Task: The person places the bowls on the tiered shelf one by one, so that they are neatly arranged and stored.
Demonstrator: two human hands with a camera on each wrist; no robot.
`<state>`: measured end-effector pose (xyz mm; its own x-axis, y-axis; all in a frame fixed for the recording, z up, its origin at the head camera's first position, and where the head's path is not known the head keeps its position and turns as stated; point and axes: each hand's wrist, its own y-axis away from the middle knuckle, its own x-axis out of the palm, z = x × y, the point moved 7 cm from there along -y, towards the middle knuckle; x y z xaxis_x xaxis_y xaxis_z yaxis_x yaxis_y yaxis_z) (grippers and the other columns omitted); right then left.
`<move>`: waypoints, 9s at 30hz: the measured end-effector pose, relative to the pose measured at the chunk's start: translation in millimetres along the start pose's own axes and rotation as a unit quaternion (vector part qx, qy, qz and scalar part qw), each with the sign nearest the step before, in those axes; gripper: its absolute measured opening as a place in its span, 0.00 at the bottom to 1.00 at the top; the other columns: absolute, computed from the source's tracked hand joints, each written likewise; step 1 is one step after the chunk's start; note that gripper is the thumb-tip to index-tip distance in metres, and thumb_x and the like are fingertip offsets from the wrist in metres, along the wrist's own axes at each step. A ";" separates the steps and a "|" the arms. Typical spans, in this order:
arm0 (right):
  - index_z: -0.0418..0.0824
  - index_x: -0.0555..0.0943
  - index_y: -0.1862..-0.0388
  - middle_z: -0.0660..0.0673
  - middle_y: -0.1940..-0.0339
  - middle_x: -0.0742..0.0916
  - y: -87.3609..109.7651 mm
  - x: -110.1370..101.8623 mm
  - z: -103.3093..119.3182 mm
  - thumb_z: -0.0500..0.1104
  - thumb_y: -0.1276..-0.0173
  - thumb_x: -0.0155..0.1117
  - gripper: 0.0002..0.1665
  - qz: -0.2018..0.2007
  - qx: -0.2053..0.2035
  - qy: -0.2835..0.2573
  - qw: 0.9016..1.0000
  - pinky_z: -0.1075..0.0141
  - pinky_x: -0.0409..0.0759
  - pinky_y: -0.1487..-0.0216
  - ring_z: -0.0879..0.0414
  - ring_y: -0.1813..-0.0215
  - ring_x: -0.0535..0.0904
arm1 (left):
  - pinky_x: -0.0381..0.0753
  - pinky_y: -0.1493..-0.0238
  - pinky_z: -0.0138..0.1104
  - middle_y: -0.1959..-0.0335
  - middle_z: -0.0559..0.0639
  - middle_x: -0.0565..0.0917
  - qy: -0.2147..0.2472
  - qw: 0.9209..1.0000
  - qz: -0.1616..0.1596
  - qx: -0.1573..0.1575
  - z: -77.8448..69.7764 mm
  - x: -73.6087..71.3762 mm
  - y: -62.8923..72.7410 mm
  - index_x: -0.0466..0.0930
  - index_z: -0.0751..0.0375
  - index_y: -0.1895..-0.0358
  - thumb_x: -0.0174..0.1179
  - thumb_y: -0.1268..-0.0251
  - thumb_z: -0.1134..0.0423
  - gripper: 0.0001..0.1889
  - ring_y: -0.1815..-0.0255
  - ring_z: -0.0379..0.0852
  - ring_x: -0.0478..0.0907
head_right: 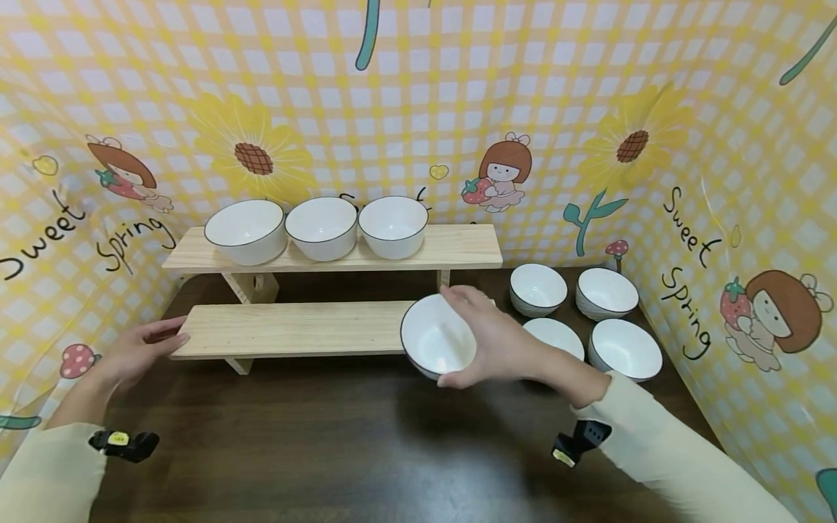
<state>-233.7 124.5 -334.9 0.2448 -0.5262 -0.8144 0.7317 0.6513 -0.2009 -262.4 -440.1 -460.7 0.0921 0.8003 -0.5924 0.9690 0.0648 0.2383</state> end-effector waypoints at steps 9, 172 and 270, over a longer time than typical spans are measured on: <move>0.30 0.56 0.20 0.33 0.25 0.65 -10.4 -38.0 -14.3 0.54 0.53 0.86 0.71 -0.013 0.030 0.016 0.999 0.42 0.70 0.34 0.39 0.28 0.64 | 0.71 0.40 0.56 0.26 0.78 0.59 -0.004 1.000 -0.004 0.002 -0.8 -0.3 -1.9 0.55 0.69 0.21 0.56 0.24 0.43 0.42 0.33 0.67 0.64; 0.25 0.49 0.20 0.18 0.24 0.56 175.1 -71.4 -167.1 0.49 0.39 0.77 0.63 -0.208 0.189 0.090 0.956 0.30 0.43 0.27 0.20 0.25 0.48 | 0.77 0.53 0.30 0.27 0.77 0.62 -0.004 1.000 -0.011 0.023 1.0 0.2 2.9 0.56 0.68 0.21 0.55 0.24 0.42 0.41 0.34 0.64 0.67; 0.28 0.59 0.22 0.29 0.31 0.68 103.4 -62.0 -87.5 0.49 0.62 0.90 0.73 -0.139 0.113 0.106 0.978 0.39 0.69 0.48 0.33 0.36 0.68 | 0.73 0.55 0.23 0.27 0.75 0.62 0.003 1.000 -0.007 0.024 0.8 0.8 2.8 0.56 0.68 0.21 0.55 0.23 0.44 0.40 0.34 0.63 0.66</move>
<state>-228.9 272.3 -352.8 -0.1026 -0.5254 -0.8446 0.8788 0.3500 -0.3245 -259.4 -439.8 -461.1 0.0766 0.8033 -0.5907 0.9801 0.0483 0.1928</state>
